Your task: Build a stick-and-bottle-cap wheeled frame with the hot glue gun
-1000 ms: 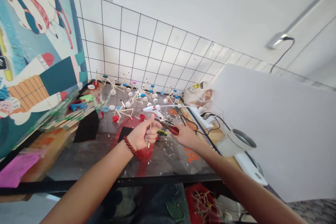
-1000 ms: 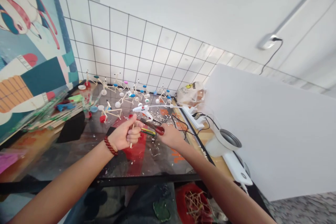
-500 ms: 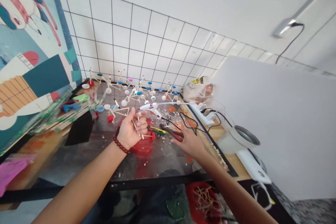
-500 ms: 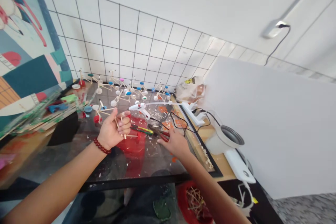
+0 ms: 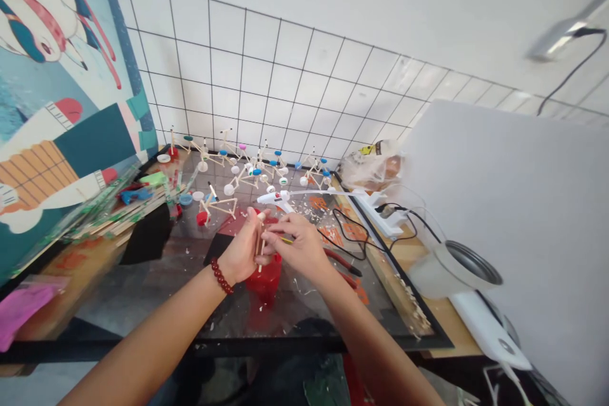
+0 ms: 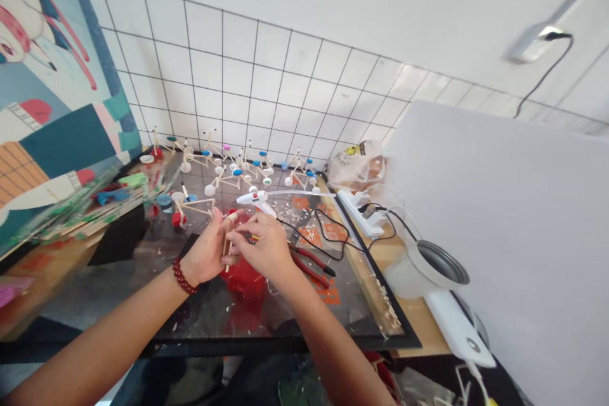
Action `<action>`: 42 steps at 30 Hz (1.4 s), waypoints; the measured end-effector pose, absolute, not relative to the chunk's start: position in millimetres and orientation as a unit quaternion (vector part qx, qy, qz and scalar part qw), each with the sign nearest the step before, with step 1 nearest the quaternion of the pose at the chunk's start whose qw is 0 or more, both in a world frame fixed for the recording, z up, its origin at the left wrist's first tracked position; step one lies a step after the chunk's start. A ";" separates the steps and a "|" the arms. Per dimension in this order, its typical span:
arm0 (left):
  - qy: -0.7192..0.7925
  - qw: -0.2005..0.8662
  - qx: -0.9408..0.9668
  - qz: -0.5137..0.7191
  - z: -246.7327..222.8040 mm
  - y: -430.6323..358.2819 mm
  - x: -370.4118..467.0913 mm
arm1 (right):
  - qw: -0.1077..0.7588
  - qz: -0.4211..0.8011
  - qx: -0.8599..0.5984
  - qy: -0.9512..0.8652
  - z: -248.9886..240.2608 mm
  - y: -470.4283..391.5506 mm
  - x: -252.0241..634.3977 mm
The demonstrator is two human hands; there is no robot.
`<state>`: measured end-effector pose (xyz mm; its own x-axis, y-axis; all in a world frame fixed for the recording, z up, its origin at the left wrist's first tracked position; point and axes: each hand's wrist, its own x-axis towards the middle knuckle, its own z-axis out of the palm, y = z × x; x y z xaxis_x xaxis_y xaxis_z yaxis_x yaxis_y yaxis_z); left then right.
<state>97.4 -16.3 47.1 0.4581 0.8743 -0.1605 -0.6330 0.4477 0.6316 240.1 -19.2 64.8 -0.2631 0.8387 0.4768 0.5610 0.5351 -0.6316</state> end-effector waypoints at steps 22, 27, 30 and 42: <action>0.273 0.821 0.393 0.313 45.5 -20.5 95.0 | 0.568 0.531 -0.429 -0.459 60.2 -0.3 262.7; 0.309 0.789 0.408 0.339 42.1 -25.6 101.6 | 0.545 0.582 -0.397 -0.454 57.4 -1.3 258.9; 0.306 0.785 0.410 0.351 40.0 -26.4 103.8 | 0.534 0.595 -0.375 -0.469 55.4 -1.4 257.9; 0.296 0.791 0.413 0.340 38.9 -23.7 101.4 | 0.569 0.580 -0.370 -0.451 50.8 1.3 260.3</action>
<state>101.4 -23.7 38.9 0.5935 0.7825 -0.1881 -0.2926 0.4275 0.8553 260.3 1.3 50.8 -0.0787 0.9934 0.0840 -0.3264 0.0540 -0.9437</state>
